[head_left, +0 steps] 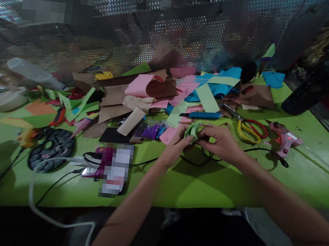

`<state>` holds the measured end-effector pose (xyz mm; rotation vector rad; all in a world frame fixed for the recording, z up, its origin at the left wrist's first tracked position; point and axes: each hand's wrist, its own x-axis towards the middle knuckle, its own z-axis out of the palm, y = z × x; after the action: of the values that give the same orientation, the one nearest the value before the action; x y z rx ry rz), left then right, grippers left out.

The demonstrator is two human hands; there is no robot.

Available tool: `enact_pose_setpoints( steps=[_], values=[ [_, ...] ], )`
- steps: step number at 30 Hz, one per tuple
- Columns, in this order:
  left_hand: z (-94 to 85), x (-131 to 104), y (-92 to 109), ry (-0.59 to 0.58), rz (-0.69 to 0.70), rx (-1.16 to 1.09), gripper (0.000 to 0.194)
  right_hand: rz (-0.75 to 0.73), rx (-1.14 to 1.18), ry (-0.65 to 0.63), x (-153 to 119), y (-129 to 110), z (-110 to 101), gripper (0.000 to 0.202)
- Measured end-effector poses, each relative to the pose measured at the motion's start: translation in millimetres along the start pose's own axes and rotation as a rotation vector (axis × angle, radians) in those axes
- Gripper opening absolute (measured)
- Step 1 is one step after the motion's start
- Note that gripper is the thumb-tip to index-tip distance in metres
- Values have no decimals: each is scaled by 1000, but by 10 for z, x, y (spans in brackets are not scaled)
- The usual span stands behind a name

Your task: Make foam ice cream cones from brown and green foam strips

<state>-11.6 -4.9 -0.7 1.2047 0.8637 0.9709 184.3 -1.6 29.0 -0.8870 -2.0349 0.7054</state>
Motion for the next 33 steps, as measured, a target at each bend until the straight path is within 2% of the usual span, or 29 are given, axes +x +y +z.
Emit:
enact_pose_setpoints(
  steps=[6, 12, 17, 25, 33],
  values=[
    [-3, -4, 17, -10, 30, 73, 35, 3, 4, 1, 5, 6, 23, 21],
    [-2, -4, 2, -21, 41, 18, 37, 9, 53, -8, 6, -17, 11, 22],
    [3, -7, 24, -34, 61, 69, 37, 18, 35, -8, 1, -34, 15, 25],
    [-12, -4, -24, -45, 38, -6, 50, 28, -15, 0, -6, -6, 30, 22],
    [-10, 2, -16, -52, -8, -74, 36, 26, 15, 0, 3, -34, 9, 22]
  ],
)
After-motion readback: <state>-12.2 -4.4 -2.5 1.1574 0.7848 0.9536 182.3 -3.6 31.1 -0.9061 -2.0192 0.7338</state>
